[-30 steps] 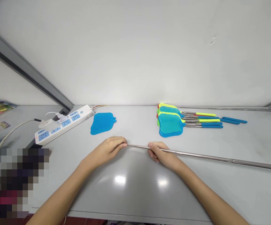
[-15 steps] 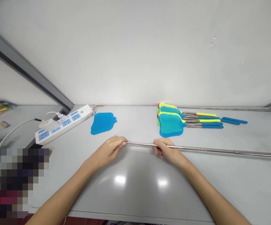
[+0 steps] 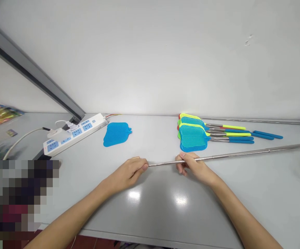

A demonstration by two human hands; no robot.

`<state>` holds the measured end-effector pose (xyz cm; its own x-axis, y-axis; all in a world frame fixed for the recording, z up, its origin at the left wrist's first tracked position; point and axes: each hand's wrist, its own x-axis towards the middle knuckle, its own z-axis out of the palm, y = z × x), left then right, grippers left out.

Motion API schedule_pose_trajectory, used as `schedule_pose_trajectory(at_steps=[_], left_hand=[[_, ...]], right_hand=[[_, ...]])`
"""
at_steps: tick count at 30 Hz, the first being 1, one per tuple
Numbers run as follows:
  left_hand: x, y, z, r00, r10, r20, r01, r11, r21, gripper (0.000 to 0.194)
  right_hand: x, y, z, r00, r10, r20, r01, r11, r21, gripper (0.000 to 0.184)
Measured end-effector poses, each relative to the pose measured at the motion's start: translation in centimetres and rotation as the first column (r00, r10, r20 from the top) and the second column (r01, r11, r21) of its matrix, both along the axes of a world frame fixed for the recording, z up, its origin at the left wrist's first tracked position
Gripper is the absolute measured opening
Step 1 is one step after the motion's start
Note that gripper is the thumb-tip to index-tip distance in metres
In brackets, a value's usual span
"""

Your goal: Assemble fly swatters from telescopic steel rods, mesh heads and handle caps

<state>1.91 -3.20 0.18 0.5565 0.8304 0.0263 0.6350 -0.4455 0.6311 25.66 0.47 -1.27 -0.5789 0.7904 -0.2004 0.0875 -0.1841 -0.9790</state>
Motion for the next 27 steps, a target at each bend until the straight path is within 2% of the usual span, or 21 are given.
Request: schedule_pose_trajectory(at_steps=[4,8,12,16,19,27], left_hand=[[0.2,-0.1,-0.2,0.988,0.092,0.128,-0.076,0.989,-0.124,0.031],[0.2,-0.1,-0.2,0.956,0.177,0.233,-0.104,0.95,-0.296,0.035],[0.3,-0.1,-0.2,0.902,0.238,0.361,-0.03,0.868,-0.496,0.039],[0.4,0.0,-0.6,0.817,0.307,0.487,0.083,0.774,-0.628,0.039],[0.5,0.0,-0.8,0.774,0.34,0.535,0.149,0.723,-0.675,0.039],[0.7,0.0,-1.2,0.757,0.366,0.542,0.167,0.693,-0.701,0.039]], right_hand=[[-0.2,-0.3,0.0,1.0,0.019,-0.018,-0.018,1.0,0.01,0.046],[-0.4,-0.6,-0.1,1.0,0.019,0.019,-0.019,1.0,0.021,0.046],[-0.6,-0.8,-0.2,0.998,0.018,0.052,-0.02,0.999,0.047,0.047],[-0.7,-1.0,-0.3,0.999,0.014,0.037,-0.017,0.997,0.079,0.047],[-0.7,-1.1,-0.3,0.999,0.009,0.031,-0.012,0.993,0.113,0.047],[-1.2,-1.5,-0.7,0.998,-0.002,0.069,-0.009,0.988,0.157,0.05]])
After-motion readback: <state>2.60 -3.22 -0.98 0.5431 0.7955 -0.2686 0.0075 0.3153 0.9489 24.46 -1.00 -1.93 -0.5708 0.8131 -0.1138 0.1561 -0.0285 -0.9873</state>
